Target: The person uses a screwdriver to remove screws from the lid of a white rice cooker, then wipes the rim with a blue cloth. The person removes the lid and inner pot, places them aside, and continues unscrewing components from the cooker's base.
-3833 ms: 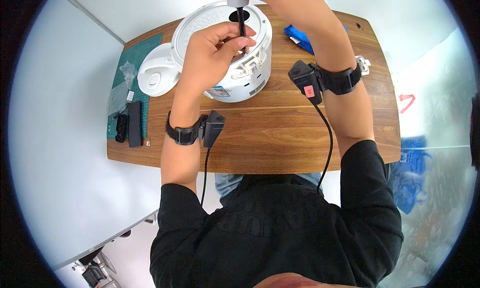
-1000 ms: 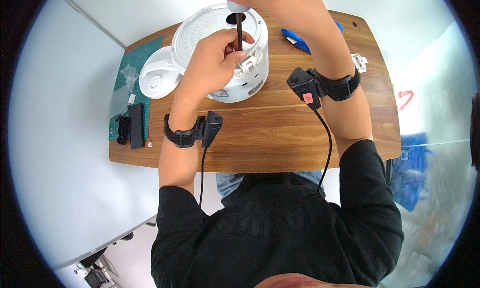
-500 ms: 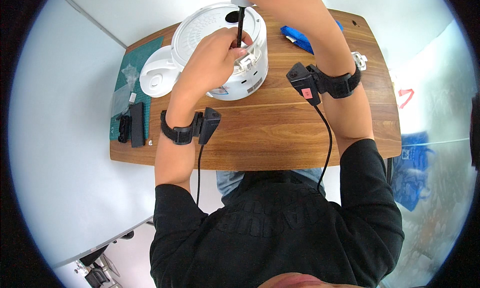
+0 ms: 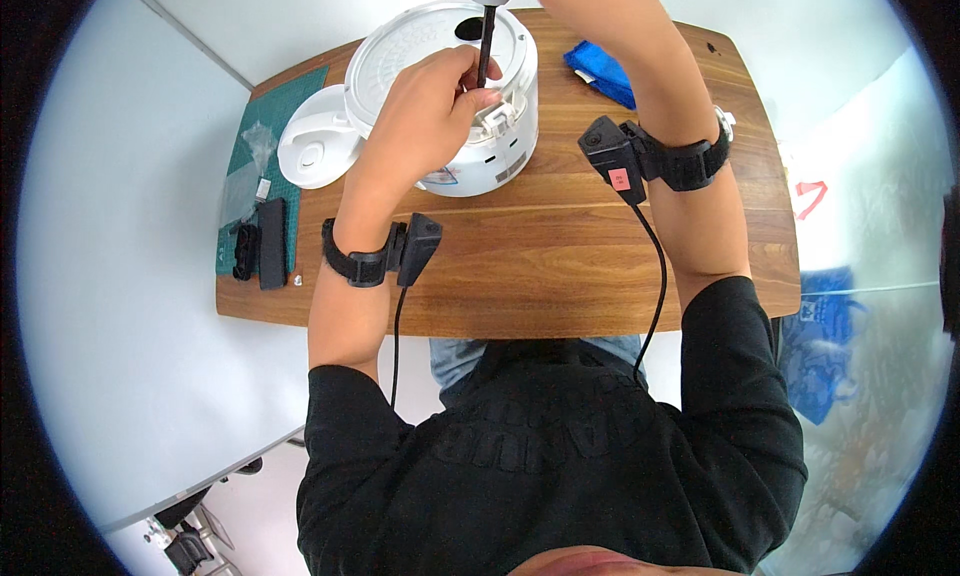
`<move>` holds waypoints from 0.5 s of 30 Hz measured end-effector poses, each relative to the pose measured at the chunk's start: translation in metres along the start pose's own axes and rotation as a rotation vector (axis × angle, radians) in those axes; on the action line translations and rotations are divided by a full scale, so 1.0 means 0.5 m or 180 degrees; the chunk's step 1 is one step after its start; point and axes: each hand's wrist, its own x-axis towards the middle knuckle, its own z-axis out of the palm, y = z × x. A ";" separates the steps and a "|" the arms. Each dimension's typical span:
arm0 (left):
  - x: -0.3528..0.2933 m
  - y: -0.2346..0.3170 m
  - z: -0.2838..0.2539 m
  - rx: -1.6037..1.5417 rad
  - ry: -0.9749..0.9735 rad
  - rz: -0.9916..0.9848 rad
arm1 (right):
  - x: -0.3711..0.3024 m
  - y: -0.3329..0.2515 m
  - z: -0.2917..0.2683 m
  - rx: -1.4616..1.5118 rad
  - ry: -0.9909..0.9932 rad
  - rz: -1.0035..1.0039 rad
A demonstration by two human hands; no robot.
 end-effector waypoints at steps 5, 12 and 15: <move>-0.005 -0.008 -0.002 -0.0159 0.0017 0.0194 | 0.003 0.004 0.003 -0.0353 0.0231 0.0040; -0.005 -0.058 -0.001 -0.0818 0.0078 0.0423 | 0.005 0.027 -0.001 -0.0208 0.0203 -0.0155; -0.005 -0.057 0.003 -0.0829 0.0190 0.0447 | 0.005 0.015 -0.001 -0.0207 0.0156 -0.0096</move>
